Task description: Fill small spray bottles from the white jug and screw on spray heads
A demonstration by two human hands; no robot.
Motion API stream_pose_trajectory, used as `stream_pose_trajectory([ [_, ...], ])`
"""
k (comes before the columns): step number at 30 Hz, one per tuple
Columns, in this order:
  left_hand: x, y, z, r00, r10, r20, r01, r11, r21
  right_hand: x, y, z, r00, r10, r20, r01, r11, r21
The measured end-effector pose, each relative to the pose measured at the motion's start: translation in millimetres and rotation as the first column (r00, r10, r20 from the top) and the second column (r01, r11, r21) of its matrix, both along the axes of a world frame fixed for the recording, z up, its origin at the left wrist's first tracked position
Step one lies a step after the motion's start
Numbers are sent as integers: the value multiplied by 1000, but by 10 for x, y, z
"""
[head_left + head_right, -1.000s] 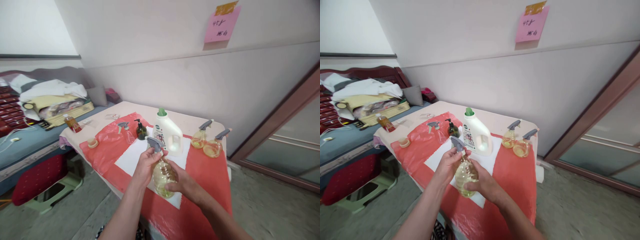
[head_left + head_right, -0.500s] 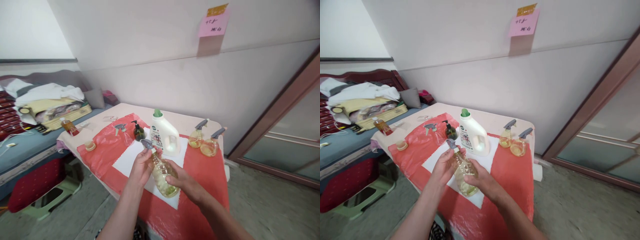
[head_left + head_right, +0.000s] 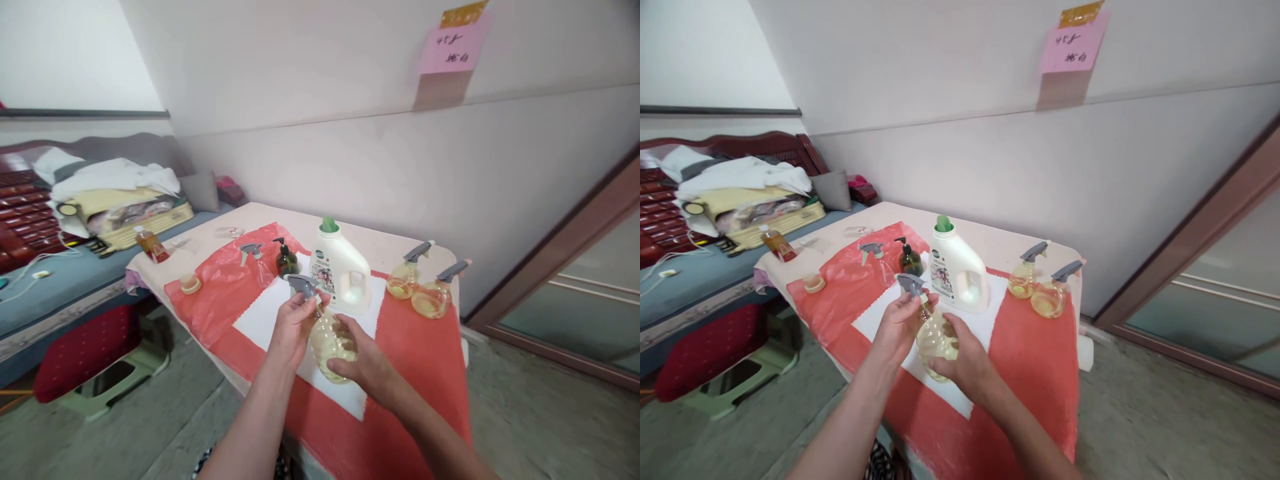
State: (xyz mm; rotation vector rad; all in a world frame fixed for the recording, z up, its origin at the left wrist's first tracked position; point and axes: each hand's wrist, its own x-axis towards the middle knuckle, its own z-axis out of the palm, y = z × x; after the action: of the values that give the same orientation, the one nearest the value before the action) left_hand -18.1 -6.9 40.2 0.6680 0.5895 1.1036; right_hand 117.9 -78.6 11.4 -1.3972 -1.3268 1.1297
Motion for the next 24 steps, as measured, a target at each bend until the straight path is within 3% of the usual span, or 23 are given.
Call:
stream_pose_trajectory([
  [3, -5, 31, -12, 998, 59, 31, -59, 998, -3, -37, -33, -49, 971, -112, 210, 90, 990, 108],
  [7, -55, 90, -16, 989, 71, 127, -64, 996, -61, -33, -74, -117, 994, -21, 110, 20, 1000, 11],
  [9, -88, 115, -9, 985, 62, 163, -48, 995, -90, -7, -78, -142, 990, -2, 144, 4, 1000, -14],
  [13, -183, 194, 16, 965, 189, 184, -163, 975, -151, 79, -67, -165, 863, -54, 503, 60, 998, 3],
  [15, -266, 264, 30, 943, 272, 194, -235, 953, -191, 135, -59, -166, 819, -75, 568, 100, 995, -12],
  [20, -528, 435, 54, 875, 417, 247, -359, 900, -249, 283, -4, -177, 794, -149, 589, 194, 981, -13],
  [24, -619, 460, 59, 854, 451, 261, -385, 883, -268, 297, 94, -257, 840, -201, 504, 223, 975, 17],
])
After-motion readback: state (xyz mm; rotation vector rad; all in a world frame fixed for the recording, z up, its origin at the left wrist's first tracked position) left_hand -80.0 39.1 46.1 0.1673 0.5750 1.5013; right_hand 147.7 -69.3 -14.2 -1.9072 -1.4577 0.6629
